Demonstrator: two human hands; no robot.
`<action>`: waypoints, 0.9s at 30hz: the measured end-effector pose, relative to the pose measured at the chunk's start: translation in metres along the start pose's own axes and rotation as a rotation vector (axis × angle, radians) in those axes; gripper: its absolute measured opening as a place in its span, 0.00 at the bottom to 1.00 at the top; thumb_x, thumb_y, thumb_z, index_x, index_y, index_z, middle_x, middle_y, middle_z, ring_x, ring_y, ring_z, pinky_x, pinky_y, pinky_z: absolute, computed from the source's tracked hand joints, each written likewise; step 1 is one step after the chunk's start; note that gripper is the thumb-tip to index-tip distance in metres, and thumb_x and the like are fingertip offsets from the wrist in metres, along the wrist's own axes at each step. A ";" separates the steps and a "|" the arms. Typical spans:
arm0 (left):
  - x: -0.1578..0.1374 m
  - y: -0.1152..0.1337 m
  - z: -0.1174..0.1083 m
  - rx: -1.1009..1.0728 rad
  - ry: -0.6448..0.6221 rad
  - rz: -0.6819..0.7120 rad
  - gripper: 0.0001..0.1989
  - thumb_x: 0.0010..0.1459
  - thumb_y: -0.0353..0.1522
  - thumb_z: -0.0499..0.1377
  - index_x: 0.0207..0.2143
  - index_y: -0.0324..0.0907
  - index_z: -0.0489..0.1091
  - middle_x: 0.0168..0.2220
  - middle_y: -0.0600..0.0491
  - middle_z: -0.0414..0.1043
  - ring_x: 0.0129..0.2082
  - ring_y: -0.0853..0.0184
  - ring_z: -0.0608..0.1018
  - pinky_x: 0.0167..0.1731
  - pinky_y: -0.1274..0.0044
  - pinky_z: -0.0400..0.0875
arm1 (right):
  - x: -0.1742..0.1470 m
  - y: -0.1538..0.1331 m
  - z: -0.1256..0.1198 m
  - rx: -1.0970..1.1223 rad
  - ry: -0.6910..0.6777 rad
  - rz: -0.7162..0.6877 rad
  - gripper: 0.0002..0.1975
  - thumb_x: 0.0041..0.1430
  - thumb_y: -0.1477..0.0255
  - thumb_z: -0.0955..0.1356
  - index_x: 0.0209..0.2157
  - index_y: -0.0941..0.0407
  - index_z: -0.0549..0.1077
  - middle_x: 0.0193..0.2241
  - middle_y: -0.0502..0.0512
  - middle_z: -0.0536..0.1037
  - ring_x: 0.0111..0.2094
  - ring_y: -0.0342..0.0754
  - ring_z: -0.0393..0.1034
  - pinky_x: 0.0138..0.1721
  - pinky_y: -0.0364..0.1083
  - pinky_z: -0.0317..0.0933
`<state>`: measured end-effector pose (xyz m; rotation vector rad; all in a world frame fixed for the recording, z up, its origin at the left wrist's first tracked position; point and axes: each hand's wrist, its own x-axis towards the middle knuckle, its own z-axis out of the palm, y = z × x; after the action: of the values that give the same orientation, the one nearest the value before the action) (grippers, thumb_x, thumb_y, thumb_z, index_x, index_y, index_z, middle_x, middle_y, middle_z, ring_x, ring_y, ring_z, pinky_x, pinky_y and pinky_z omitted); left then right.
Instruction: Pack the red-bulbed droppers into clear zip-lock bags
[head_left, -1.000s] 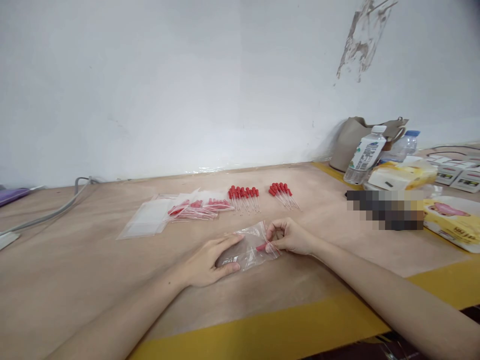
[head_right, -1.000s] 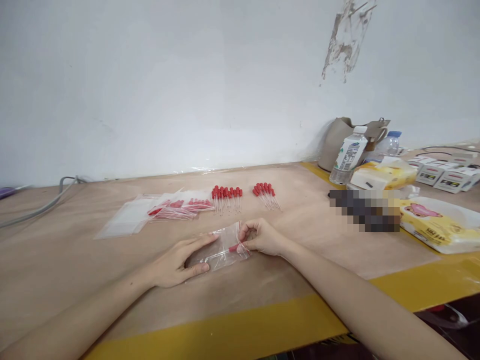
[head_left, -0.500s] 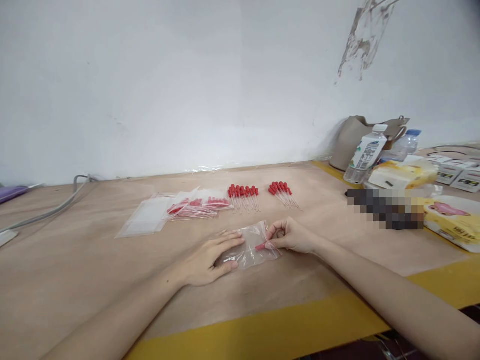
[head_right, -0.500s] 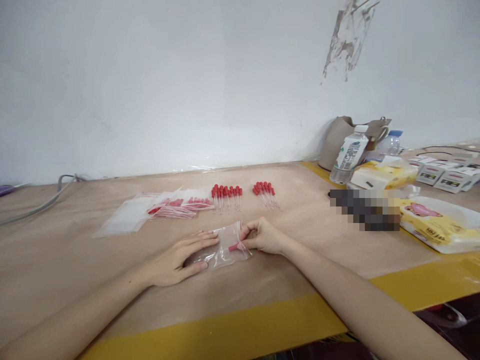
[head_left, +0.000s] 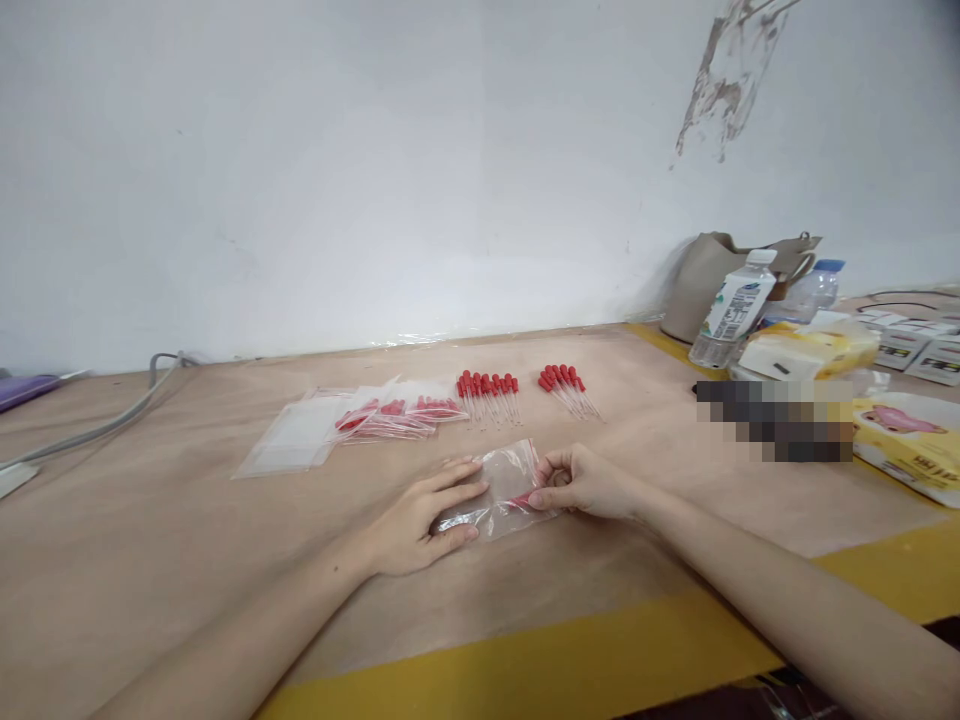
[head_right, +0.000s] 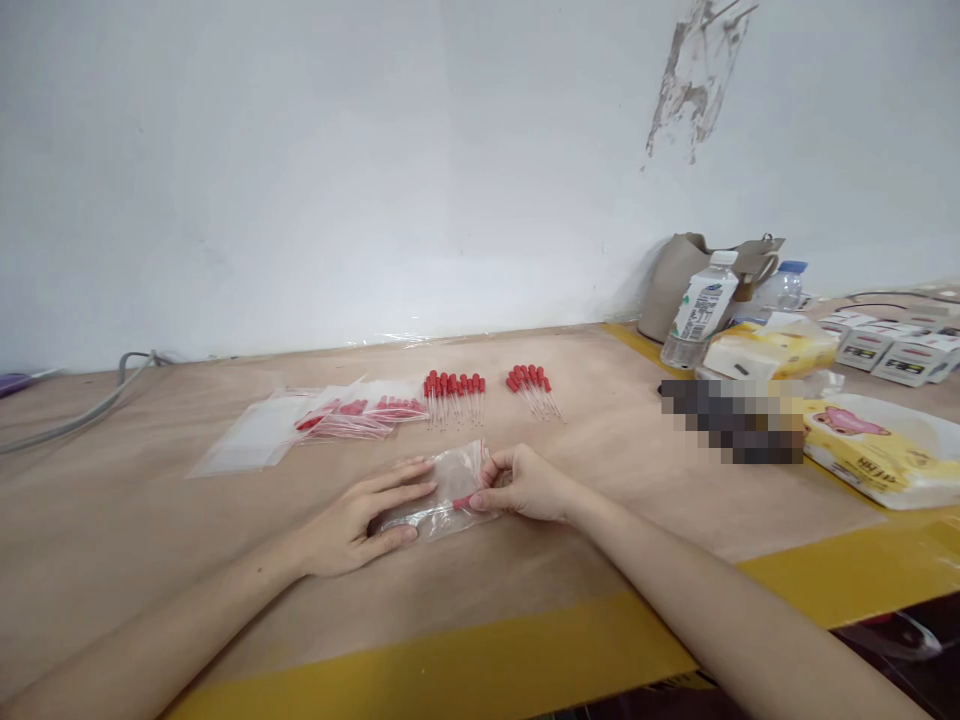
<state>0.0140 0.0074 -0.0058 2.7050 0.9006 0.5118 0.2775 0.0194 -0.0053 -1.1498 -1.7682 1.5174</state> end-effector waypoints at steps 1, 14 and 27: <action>0.000 0.000 0.000 0.004 0.045 -0.003 0.22 0.58 0.40 0.55 0.55 0.46 0.61 0.59 0.49 0.56 0.58 0.58 0.60 0.55 0.63 0.57 | 0.000 -0.001 0.001 -0.016 0.019 0.012 0.18 0.38 0.60 0.74 0.22 0.58 0.67 0.17 0.46 0.68 0.18 0.36 0.57 0.19 0.38 0.49; -0.001 -0.003 0.002 -0.088 0.104 -0.027 0.14 0.59 0.36 0.53 0.47 0.43 0.69 0.48 0.50 0.70 0.48 0.62 0.72 0.48 0.69 0.67 | 0.014 0.019 -0.015 -0.098 0.392 -0.031 0.24 0.38 0.65 0.73 0.36 0.56 0.62 0.15 0.41 0.64 0.15 0.37 0.55 0.17 0.39 0.47; 0.002 0.005 -0.002 -0.138 0.082 -0.069 0.06 0.58 0.35 0.53 0.36 0.43 0.64 0.45 0.51 0.70 0.43 0.64 0.74 0.39 0.75 0.68 | 0.055 0.009 -0.073 -0.873 0.869 0.001 0.08 0.48 0.67 0.64 0.28 0.56 0.71 0.33 0.58 0.71 0.32 0.48 0.65 0.31 0.44 0.55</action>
<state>0.0171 0.0047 -0.0022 2.5369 0.9388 0.6489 0.3135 0.1043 -0.0052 -1.8145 -1.7313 0.0455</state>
